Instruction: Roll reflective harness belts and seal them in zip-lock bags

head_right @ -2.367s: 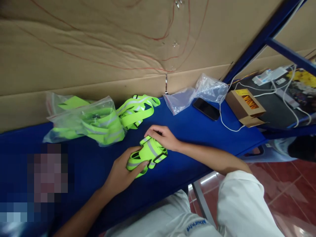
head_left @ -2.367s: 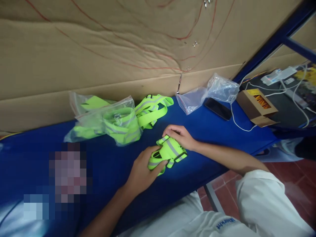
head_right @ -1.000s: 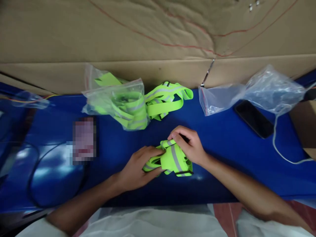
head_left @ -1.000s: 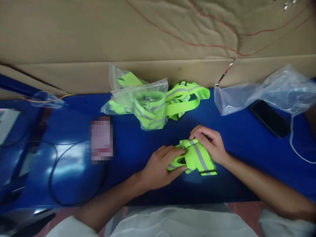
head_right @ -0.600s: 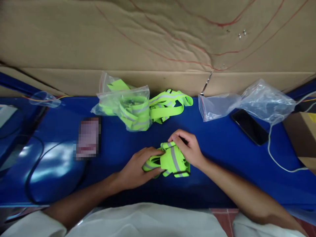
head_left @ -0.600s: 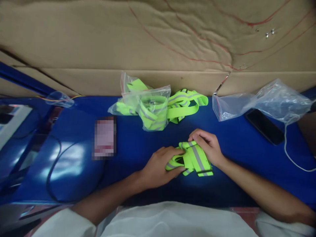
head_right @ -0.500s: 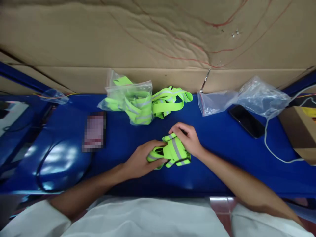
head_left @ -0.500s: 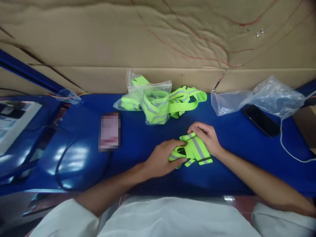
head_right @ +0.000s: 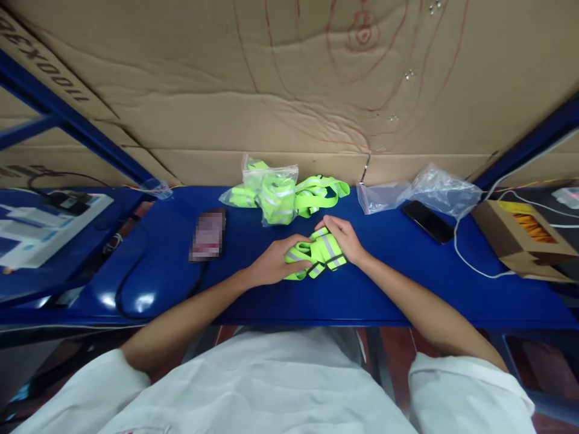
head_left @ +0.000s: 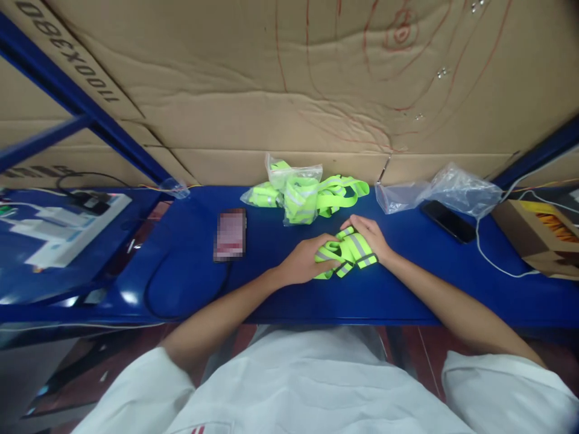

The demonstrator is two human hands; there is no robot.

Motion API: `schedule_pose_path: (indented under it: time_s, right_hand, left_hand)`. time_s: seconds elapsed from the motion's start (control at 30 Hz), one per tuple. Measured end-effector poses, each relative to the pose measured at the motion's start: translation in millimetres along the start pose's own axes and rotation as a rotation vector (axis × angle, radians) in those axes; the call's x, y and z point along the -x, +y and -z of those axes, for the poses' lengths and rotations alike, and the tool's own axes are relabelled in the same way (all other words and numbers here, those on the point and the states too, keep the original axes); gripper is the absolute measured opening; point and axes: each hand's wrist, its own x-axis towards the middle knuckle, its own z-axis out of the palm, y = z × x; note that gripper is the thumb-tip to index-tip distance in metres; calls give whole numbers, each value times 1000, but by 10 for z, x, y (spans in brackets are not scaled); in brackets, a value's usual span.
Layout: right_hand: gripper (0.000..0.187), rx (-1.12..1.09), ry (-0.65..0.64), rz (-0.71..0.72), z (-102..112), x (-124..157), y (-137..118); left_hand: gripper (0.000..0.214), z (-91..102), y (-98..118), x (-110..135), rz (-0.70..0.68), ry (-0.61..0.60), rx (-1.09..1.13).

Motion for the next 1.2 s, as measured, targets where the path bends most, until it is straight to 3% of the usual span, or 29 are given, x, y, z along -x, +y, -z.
schedule_pose_path:
  time_s: [0.17,0.37,0.57,0.73,0.9,1.0,1.1,1.2]
  right_hand:
    - [69,-57,51,-11,-8,-7,44]
    - [70,-114,114,28,-18,-52,128]
    - [82,-130,-15,19,-118,17,133]
    - [86,-144,-119,98,-205,90,42]
    - [93,88,25,192,-153,105,-85]
    - [73,143,69,218,-40,79,-143]
    - [60,193,106,128,71,46,-175]
    - [55,161,254,95,122,22,-182]
  left_hand:
    - [53,73,-10,-47,100,162,169]
    - [58,183,106,-89,77,350,239]
    - [55,176,99,-64,82,473,382]
    - [55,146,-25,-134,272,405,840]
    - [46,152,-15,-153,358,266,1095]
    - [48,138,-3,-150,407,149,1127]
    - [66,103,-20,-158,466,51,1077]
    - [87,73,-58,-151,333,74,830]
